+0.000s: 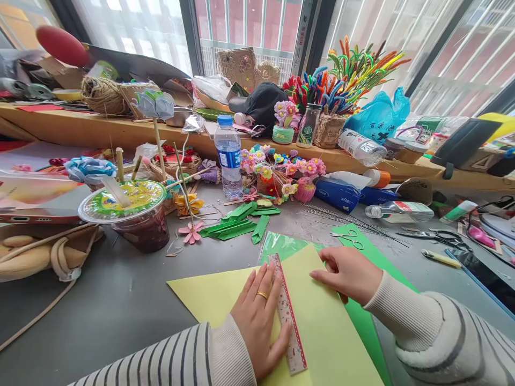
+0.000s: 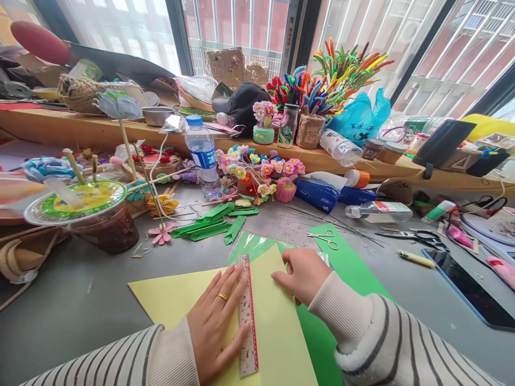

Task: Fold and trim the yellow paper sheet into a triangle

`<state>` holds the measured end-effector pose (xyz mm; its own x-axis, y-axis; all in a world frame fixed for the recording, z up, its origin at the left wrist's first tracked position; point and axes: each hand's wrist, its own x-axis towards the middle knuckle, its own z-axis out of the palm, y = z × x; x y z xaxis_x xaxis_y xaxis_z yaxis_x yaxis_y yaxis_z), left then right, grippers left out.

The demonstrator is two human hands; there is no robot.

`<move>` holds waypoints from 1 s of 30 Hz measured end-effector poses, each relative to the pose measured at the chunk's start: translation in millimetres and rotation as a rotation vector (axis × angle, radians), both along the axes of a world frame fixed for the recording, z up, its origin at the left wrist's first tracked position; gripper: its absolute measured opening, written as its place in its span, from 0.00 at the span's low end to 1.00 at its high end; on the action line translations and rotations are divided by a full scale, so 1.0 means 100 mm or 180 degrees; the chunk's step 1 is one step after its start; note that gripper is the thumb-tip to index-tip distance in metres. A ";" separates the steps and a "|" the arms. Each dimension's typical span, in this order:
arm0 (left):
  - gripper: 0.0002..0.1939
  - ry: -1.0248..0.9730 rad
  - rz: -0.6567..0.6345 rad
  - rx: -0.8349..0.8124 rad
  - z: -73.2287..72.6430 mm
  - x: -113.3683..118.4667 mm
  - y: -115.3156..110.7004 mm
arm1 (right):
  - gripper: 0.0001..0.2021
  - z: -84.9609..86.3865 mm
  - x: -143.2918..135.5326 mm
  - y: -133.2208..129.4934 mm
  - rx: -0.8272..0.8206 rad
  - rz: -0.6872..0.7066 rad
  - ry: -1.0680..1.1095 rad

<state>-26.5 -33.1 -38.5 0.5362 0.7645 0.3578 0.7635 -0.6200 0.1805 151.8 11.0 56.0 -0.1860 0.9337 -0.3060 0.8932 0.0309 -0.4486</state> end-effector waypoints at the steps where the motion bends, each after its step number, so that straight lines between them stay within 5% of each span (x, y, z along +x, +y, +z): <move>1: 0.31 -0.0028 0.0001 0.0004 -0.01 0.00 0.00 | 0.11 0.00 -0.01 0.02 -0.0061 0.0022 -0.0104; 10: 0.31 -0.0135 0.0015 -0.0013 -0.01 0.01 -0.01 | 0.09 -0.10 0.03 -0.08 0.0952 0.0411 -0.0942; 23: 0.31 -0.0086 0.0063 -0.0017 -0.03 0.02 0.00 | 0.11 -0.13 -0.06 0.09 0.1008 0.0217 -0.0839; 30: 0.32 -0.0038 0.0072 -0.0077 -0.02 0.02 0.00 | 0.06 -0.07 -0.23 0.10 0.1154 0.0456 -0.1022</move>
<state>-24.7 -33.2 -40.8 0.5144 0.7849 0.3453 0.7751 -0.5979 0.2044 129.0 21.3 49.3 -0.2698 0.9625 -0.0295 0.9597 0.2663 -0.0897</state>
